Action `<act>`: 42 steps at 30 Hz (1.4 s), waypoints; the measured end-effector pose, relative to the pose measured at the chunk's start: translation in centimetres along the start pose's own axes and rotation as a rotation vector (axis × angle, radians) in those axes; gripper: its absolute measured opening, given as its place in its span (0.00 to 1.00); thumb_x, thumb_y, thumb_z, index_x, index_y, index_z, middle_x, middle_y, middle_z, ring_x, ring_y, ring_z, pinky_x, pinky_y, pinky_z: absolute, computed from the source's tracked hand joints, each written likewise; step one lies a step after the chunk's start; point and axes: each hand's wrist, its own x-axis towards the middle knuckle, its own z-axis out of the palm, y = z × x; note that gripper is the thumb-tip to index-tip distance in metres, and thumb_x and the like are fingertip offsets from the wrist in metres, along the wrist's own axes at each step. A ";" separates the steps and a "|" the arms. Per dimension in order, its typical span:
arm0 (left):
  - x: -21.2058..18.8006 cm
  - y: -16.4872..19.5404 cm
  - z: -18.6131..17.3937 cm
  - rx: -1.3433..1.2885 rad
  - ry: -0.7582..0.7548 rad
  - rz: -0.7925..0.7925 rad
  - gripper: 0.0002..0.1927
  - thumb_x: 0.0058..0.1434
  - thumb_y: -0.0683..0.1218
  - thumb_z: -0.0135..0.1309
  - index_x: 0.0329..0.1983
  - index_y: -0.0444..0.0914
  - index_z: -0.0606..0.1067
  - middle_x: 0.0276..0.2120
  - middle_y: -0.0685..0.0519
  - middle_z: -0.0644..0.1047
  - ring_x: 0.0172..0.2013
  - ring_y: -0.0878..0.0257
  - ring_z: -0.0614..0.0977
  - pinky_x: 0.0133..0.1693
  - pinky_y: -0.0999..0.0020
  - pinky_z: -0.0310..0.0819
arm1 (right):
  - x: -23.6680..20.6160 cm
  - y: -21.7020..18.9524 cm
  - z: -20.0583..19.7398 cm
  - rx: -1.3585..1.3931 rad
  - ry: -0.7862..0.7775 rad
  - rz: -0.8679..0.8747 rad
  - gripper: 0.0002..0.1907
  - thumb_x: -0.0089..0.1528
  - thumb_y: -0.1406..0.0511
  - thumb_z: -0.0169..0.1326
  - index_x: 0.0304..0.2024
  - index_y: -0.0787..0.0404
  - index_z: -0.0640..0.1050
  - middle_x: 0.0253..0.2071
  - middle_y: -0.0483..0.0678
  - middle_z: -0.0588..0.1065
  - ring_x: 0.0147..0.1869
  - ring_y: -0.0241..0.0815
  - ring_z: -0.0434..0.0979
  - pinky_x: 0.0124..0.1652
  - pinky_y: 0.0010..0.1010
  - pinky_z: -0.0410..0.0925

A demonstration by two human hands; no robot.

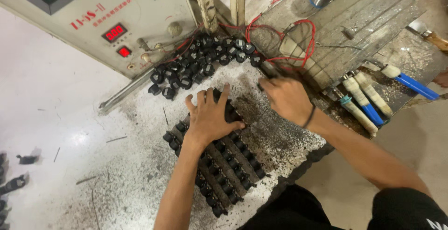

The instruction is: The person arranges black plastic electrical components into rows on a workbench, then uses a soldering iron to solder the terminals of each component one by one, working through the grid. At one point they pull a length of solder wire from a spool before continuing to solder the arranged parts.

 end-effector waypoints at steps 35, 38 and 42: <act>-0.6 1.9 1.2 0.073 -0.054 -0.014 0.72 0.32 0.78 0.67 0.77 0.52 0.48 0.68 0.25 0.55 0.68 0.30 0.53 0.61 0.22 0.41 | -7.7 -5.7 0.4 0.273 0.049 -0.208 0.10 0.61 0.63 0.62 0.36 0.65 0.81 0.31 0.51 0.78 0.33 0.47 0.77 0.32 0.37 0.72; -0.5 2.0 0.9 0.073 -0.080 -0.030 0.73 0.32 0.79 0.66 0.78 0.52 0.47 0.68 0.26 0.54 0.69 0.31 0.51 0.61 0.22 0.40 | -2.6 -4.6 -2.1 0.202 -0.073 -0.105 0.11 0.63 0.58 0.59 0.32 0.58 0.83 0.31 0.50 0.80 0.32 0.44 0.80 0.32 0.37 0.73; -0.5 2.3 0.4 0.088 -0.115 -0.028 0.72 0.34 0.81 0.64 0.78 0.52 0.48 0.69 0.26 0.53 0.70 0.30 0.50 0.62 0.22 0.39 | 7.0 -3.1 -3.4 -0.008 0.364 -0.128 0.21 0.56 0.62 0.61 0.49 0.67 0.81 0.52 0.63 0.76 0.53 0.62 0.76 0.47 0.44 0.72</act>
